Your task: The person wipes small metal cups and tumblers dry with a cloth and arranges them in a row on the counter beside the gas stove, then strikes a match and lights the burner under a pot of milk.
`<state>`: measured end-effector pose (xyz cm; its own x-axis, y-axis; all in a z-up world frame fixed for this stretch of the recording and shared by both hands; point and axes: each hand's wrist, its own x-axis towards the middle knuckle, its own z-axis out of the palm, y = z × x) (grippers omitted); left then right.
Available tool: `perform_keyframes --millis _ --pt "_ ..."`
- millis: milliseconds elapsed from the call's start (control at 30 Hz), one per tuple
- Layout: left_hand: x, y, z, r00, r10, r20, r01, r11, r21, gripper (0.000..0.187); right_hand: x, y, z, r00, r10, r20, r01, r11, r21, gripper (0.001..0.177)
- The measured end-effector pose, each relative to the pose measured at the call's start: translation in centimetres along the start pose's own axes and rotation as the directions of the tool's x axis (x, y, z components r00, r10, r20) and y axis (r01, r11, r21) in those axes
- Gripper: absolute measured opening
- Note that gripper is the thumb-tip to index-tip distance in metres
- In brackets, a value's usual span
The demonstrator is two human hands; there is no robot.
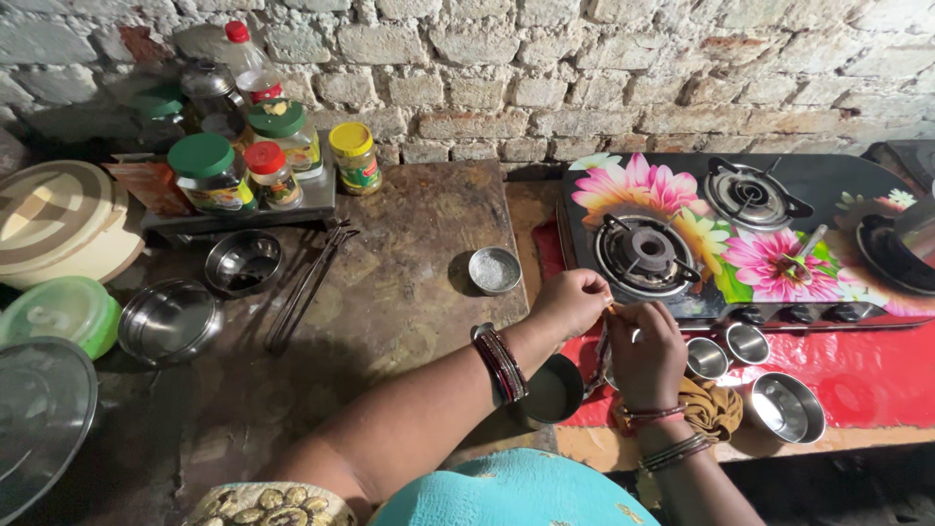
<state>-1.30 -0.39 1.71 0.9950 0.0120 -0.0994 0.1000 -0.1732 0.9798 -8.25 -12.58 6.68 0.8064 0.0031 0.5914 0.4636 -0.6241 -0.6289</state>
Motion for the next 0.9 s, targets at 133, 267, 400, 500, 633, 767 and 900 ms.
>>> perform_keyframes --millis 133,267,400,500,633,767,900 --pt "0.9 -2.1 1.4 0.998 -0.056 0.025 0.061 0.972 -0.225 0.012 0.0 -0.7 -0.6 0.995 -0.097 -0.011 0.095 0.988 -0.118 0.01" --pt "1.9 -3.5 2.0 0.976 -0.194 0.094 0.215 0.9 -0.379 0.009 0.0 0.4 -1.0 0.989 -0.145 0.001 0.145 0.987 -0.073 0.011" --pt "2.9 -3.7 1.7 0.987 -0.008 0.158 0.066 0.93 -0.362 0.012 0.2 2.4 -0.7 0.976 0.198 0.093 -0.214 0.95 0.226 0.014" --pt "3.4 -3.6 1.5 0.977 0.111 0.184 -0.064 0.968 -0.244 0.014 0.2 3.8 -0.3 0.907 0.38 0.181 -0.421 0.803 0.422 0.017" --pt "3.1 -4.0 1.7 0.952 0.161 0.259 -0.064 0.937 -0.344 0.014 0.3 4.3 0.0 0.882 0.429 0.197 -0.456 0.665 0.592 0.018" --pt "1.8 -3.8 1.9 0.965 0.176 0.196 -0.089 0.918 -0.386 0.015 0.6 3.8 -0.6 0.837 0.479 0.265 -0.53 0.585 0.614 0.016" --pt "1.0 -1.9 0.9 0.979 0.163 0.125 -0.142 0.977 -0.161 0.013 1.2 3.0 -1.3 0.858 0.448 0.252 -0.514 0.767 0.385 0.016"
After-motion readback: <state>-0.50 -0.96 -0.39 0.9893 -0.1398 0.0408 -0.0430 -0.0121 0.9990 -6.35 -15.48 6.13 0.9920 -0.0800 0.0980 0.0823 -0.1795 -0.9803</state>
